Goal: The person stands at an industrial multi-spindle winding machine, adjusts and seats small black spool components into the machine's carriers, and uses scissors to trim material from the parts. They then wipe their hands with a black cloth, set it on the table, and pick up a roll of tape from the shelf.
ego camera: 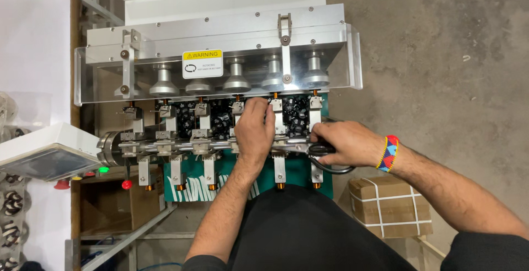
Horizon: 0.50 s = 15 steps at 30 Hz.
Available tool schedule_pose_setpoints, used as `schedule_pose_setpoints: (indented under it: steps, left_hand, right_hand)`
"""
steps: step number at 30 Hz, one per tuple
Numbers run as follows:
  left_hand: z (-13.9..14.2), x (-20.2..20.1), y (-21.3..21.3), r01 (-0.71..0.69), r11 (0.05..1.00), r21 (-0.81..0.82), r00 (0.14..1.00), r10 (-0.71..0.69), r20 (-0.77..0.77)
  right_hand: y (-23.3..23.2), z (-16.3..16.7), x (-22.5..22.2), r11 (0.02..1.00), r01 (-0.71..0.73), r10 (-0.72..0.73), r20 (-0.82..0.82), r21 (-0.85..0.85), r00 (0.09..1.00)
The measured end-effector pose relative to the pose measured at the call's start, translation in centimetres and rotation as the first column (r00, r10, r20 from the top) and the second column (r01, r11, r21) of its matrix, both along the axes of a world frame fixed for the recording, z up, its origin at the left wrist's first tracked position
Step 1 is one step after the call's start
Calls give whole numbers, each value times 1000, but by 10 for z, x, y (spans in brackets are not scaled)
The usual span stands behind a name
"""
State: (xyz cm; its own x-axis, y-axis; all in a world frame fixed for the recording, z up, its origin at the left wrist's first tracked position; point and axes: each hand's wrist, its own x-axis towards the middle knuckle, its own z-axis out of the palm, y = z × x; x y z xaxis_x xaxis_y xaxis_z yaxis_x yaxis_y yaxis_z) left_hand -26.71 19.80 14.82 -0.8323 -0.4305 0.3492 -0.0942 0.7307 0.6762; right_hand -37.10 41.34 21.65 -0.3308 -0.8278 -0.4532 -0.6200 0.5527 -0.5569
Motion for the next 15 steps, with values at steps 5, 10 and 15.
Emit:
schedule_pose_setpoints:
  steps: [5, 10, 15]
  left_hand:
    - [-14, -8, 21, 65, 998, 19, 994, -67, 83]
    - [-29, -29, 23, 179, 980, -90, 971, -162, 174]
    - [-16, -21, 8, 291, 956, 30, 955, -292, 51]
  right_hand:
    - [27, 16, 4, 1000, -24, 23, 103, 9, 994]
    - [31, 26, 3, 1000, -30, 29, 126, 4, 992]
    - [16, 30, -2, 1000, 10, -14, 189, 23, 982]
